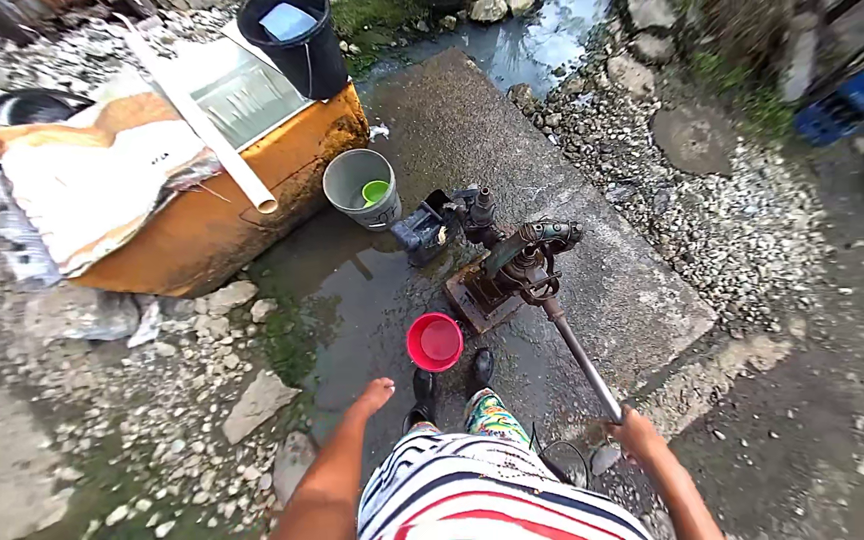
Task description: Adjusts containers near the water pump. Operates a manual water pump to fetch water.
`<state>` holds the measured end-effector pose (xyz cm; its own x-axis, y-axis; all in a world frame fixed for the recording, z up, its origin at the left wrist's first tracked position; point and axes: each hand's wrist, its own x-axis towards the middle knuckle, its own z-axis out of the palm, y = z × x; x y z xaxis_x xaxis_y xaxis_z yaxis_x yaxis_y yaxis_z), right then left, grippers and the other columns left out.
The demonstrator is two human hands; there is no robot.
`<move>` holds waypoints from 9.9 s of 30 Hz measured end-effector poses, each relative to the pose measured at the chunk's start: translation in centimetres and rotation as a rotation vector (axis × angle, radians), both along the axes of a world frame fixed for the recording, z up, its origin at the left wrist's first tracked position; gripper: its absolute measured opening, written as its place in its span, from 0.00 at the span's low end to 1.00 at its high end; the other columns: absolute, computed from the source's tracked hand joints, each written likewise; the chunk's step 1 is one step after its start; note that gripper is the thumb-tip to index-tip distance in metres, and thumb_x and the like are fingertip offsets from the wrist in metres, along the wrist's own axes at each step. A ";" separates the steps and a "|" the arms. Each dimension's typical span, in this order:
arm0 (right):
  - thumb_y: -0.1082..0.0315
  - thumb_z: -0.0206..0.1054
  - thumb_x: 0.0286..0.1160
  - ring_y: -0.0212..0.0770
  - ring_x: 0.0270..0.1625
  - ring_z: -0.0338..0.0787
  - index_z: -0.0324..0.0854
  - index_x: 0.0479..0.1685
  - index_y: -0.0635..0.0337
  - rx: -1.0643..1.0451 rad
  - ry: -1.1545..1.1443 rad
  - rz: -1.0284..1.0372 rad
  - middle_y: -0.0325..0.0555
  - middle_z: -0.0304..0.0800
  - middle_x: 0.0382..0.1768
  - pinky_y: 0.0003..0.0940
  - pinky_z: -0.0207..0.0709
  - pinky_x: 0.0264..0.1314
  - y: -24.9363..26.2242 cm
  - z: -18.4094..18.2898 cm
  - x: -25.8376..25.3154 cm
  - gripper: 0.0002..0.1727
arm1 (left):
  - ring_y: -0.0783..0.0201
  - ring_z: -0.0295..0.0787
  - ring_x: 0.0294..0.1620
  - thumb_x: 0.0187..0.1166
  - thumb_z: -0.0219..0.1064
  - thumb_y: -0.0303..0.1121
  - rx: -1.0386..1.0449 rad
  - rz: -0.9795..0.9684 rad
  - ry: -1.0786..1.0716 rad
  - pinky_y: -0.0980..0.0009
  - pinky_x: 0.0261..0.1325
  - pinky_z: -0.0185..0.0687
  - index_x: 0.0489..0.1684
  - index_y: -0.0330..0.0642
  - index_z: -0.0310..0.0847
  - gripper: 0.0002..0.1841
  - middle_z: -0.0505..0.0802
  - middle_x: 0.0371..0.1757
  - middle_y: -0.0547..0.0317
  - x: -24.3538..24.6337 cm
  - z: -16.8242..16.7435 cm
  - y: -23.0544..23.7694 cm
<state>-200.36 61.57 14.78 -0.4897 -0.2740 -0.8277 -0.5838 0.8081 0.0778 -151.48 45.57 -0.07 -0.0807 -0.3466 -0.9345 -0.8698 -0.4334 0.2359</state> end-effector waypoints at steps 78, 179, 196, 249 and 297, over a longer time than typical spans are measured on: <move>0.51 0.70 0.80 0.63 0.61 0.92 0.74 0.74 0.65 0.019 0.037 0.014 0.66 0.90 0.59 0.64 0.81 0.65 0.0 1.7 0.6 0.31 | 0.47 0.85 0.68 0.94 0.53 0.35 0.009 -0.012 0.006 0.52 0.72 0.77 0.81 0.38 0.73 0.21 0.84 0.74 0.38 -0.2 -1.0 -0.7; 0.65 0.69 0.77 0.65 0.74 0.84 0.79 0.73 0.62 -0.056 -0.030 -0.189 0.68 0.85 0.69 0.65 0.75 0.73 -4.6 -19.8 -5.1 0.25 | 0.44 0.82 0.76 0.95 0.51 0.32 -0.048 0.017 -0.031 0.52 0.81 0.71 0.81 0.33 0.71 0.21 0.82 0.77 0.35 -0.9 2.6 -1.0; 0.52 0.68 0.83 0.66 0.70 0.87 0.76 0.71 0.66 0.061 0.174 0.196 0.67 0.89 0.62 0.66 0.76 0.70 -5.7 11.5 3.4 0.29 | 0.46 0.85 0.69 0.95 0.50 0.35 0.024 0.024 0.025 0.50 0.72 0.76 0.81 0.39 0.73 0.21 0.84 0.74 0.39 -1.9 -1.6 -1.2; 0.59 0.69 0.75 0.66 0.67 0.89 0.82 0.71 0.53 -0.106 0.102 0.131 0.65 0.92 0.59 0.67 0.77 0.66 -2.7 -16.2 -7.6 0.24 | 0.44 0.82 0.75 0.95 0.49 0.32 -0.069 -0.019 -0.054 0.51 0.81 0.71 0.80 0.33 0.72 0.21 0.82 0.76 0.34 -0.1 1.9 -1.6; 0.67 0.70 0.78 0.62 0.56 0.92 0.80 0.66 0.70 -0.079 -0.186 -0.191 0.69 0.89 0.56 0.59 0.82 0.64 0.2 -16.2 0.2 0.21 | 0.43 0.82 0.75 0.95 0.49 0.31 -0.070 0.030 0.009 0.51 0.80 0.72 0.81 0.33 0.72 0.21 0.82 0.76 0.34 -1.2 1.7 -1.8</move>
<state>-200.19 61.73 -1.44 -0.3803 -0.2585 -0.8880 -0.4183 0.9044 -0.0842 -152.65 43.76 1.59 -0.0779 -0.4131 -0.9074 -0.8543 -0.4415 0.2743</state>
